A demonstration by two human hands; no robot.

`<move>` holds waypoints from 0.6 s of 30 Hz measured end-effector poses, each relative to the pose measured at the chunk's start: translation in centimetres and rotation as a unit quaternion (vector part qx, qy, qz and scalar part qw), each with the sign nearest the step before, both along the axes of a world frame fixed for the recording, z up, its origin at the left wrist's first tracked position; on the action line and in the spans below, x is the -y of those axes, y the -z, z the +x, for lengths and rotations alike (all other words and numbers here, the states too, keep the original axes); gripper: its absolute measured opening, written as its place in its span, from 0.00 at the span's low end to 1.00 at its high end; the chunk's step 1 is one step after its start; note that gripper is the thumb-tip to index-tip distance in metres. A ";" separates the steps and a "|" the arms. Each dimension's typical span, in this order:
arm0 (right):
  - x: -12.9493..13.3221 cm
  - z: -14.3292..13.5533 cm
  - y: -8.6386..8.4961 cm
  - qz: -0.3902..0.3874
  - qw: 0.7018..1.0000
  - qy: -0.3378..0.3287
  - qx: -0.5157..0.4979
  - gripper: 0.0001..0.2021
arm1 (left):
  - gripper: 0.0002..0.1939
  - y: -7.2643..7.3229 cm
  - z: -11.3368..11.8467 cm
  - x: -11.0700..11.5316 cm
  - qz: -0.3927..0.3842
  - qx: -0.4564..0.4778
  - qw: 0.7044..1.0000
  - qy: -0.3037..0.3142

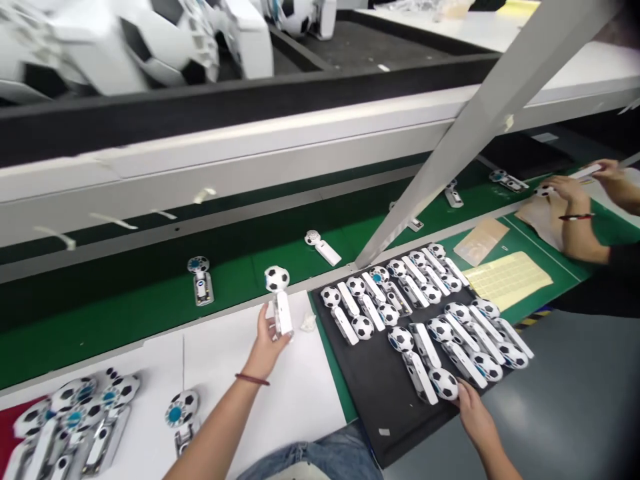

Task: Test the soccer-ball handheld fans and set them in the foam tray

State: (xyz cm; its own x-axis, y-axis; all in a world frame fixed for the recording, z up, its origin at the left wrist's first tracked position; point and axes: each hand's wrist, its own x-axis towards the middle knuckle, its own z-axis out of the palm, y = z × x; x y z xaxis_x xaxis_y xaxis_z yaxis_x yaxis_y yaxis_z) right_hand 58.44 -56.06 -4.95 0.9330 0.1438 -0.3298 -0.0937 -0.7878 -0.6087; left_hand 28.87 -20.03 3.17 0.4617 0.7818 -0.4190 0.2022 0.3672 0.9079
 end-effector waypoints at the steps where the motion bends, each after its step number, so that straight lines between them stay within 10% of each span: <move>1: -1.0 -0.5 -0.9 -0.014 1.000 0.020 0.016 0.31 | 0.45 -0.7 -0.4 1.0 0.024 -0.011 1.000 0.005; 7: -15.5 -11.5 -6.8 0.139 0.982 -0.092 -0.089 0.29 | 0.37 -4.5 -2.7 6.5 0.204 -0.104 0.970 0.080; 10: -23.0 -19.5 -10.0 0.401 0.802 -0.128 -0.423 0.28 | 0.36 -5.3 -4.3 8.2 0.222 -0.124 0.959 0.126; 12: -25.9 -22.8 -11.4 0.408 0.752 -0.087 -0.511 0.22 | 0.36 -5.6 -5.8 8.0 0.224 -0.126 0.953 0.162; 18: -27.7 -23.1 -10.9 0.362 0.723 -0.017 -0.588 0.20 | 0.16 -2.7 -9.9 -5.1 0.239 -0.266 0.933 0.040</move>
State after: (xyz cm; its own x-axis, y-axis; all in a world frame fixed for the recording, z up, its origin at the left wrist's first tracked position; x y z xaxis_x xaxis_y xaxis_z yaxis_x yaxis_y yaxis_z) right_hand 35.37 -28.40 5.91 0.0614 0.6917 -0.7196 -0.8702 -0.3160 -0.3780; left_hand 18.97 -14.89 5.91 0.3523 0.9101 -0.2183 0.6805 -0.0889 0.7274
